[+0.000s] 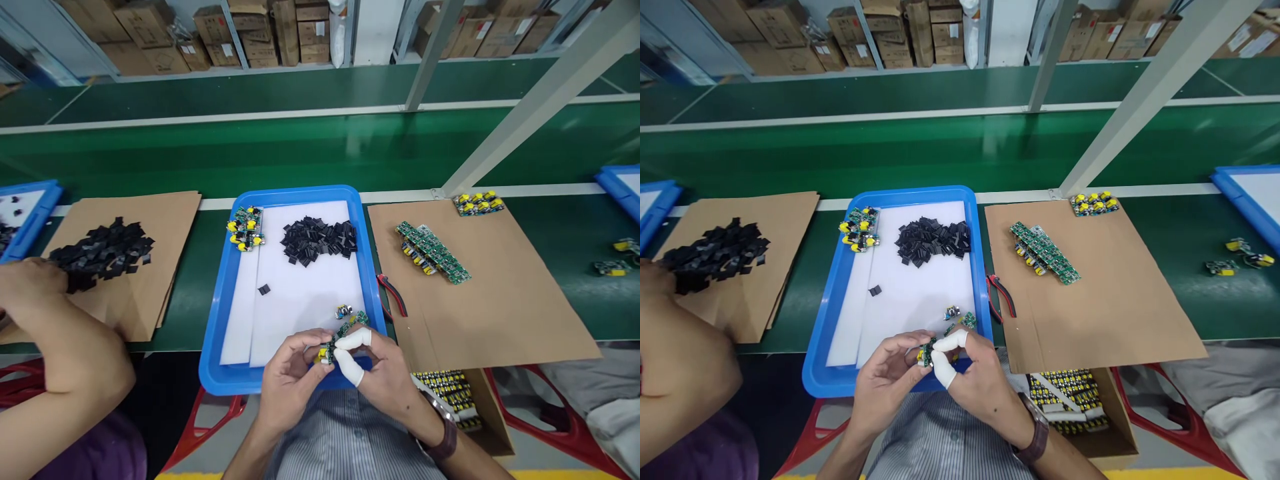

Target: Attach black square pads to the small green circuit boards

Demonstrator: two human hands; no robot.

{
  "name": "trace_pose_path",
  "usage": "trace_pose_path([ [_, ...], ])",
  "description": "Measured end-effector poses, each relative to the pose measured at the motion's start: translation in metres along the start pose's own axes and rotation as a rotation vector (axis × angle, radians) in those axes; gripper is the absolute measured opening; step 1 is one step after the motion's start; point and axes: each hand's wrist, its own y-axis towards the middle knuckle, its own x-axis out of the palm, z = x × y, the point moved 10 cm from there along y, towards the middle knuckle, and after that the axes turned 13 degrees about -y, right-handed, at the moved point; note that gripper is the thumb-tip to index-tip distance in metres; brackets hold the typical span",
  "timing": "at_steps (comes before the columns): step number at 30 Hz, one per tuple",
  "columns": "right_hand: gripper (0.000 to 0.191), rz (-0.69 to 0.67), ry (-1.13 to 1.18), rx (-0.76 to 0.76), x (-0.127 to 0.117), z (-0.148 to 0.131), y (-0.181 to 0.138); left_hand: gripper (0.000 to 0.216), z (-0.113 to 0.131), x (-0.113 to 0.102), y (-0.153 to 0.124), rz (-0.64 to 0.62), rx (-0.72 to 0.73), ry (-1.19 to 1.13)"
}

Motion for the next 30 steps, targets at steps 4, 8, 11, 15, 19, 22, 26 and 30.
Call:
trace_pose_path([
  [4, 0.010, -0.042, -0.038, 0.018, 0.002, 0.000, 0.003, 0.036, 0.000, 0.000, -0.002, 0.000, 0.014, 0.026],
  [8, 0.009, -0.084, -0.085, 0.049, 0.004, 0.000, 0.006, 0.038, 0.002, 0.000, -0.004, -0.012, 0.068, 0.063],
  [11, 0.011, -0.098, -0.105, 0.043, 0.005, -0.001, 0.008, 0.039, 0.006, 0.002, -0.003, -0.041, 0.128, 0.130],
  [15, 0.012, -0.143, -0.099, 0.076, 0.010, 0.007, 0.009, 0.040, 0.019, 0.013, -0.008, -0.079, 0.305, 0.337],
  [19, 0.013, -0.060, -0.194, -0.030, 0.000, 0.000, 0.006, 0.043, 0.020, 0.020, -0.016, -0.056, 0.355, 0.401],
  [22, 0.009, -0.079, -0.129, -0.059, -0.003, 0.007, 0.002, 0.040, 0.015, 0.022, -0.019, -0.039, 0.324, 0.398],
  [26, 0.025, -0.155, 0.093, 0.031, 0.003, 0.029, -0.006, 0.039, 0.003, 0.009, -0.017, 0.067, 0.168, 0.170],
  [30, 0.032, -0.049, -0.004, -0.148, -0.007, 0.008, -0.014, 0.036, 0.009, 0.003, -0.017, 0.111, 0.186, 0.115],
])
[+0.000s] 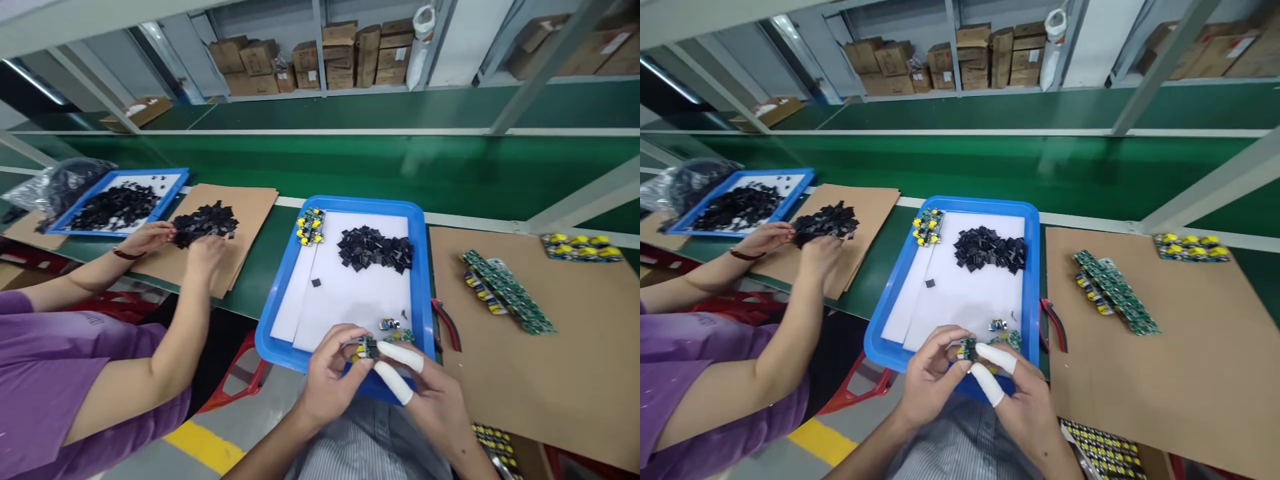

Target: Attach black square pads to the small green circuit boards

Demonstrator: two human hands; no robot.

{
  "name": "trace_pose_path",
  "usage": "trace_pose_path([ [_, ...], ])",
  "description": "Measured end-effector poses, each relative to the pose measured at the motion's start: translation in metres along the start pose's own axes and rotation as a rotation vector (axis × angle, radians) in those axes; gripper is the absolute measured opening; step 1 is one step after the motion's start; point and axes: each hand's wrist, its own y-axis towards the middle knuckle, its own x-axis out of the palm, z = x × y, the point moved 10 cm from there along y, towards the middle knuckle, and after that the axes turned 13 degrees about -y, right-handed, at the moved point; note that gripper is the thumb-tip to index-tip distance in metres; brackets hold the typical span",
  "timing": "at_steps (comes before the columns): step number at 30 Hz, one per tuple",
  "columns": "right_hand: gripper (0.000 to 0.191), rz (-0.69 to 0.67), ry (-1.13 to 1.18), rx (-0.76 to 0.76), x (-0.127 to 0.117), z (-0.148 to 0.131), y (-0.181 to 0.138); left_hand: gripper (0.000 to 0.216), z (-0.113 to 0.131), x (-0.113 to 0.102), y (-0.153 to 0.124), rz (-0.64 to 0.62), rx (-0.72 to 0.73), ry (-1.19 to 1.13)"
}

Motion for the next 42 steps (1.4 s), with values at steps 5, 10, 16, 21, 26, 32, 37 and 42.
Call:
trace_pose_path([
  [5, 0.037, -0.017, -0.081, -0.182, 0.005, -0.031, 0.007, 0.034, -0.001, -0.002, 0.004, -0.035, -0.005, 0.036],
  [10, 0.035, -0.068, 0.019, -0.133, 0.010, -0.024, 0.010, 0.035, 0.004, -0.003, 0.003, -0.054, 0.030, 0.157],
  [16, 0.037, -0.155, 0.074, -0.050, 0.021, -0.016, 0.008, 0.034, 0.005, -0.004, 0.005, -0.048, 0.040, 0.197],
  [21, 0.033, -0.184, 0.161, 0.004, 0.022, -0.011, 0.007, 0.033, 0.003, -0.003, 0.005, -0.048, 0.012, 0.159],
  [26, 0.038, -0.170, 0.139, -0.011, 0.018, -0.016, 0.004, 0.035, -0.003, -0.006, 0.006, -0.039, -0.048, 0.009],
  [32, 0.040, -0.223, -0.069, -0.159, 0.020, -0.033, 0.007, 0.030, 0.002, -0.001, 0.005, -0.116, -0.049, 0.091],
  [37, 0.031, -0.067, -0.103, -0.160, -0.008, -0.021, 0.013, 0.031, 0.029, -0.003, 0.034, -0.229, 0.058, 0.565],
  [42, 0.023, 0.090, -0.149, -0.071, -0.038, 0.013, 0.009, 0.040, 0.061, -0.049, 0.129, -0.137, 0.255, 1.082],
])
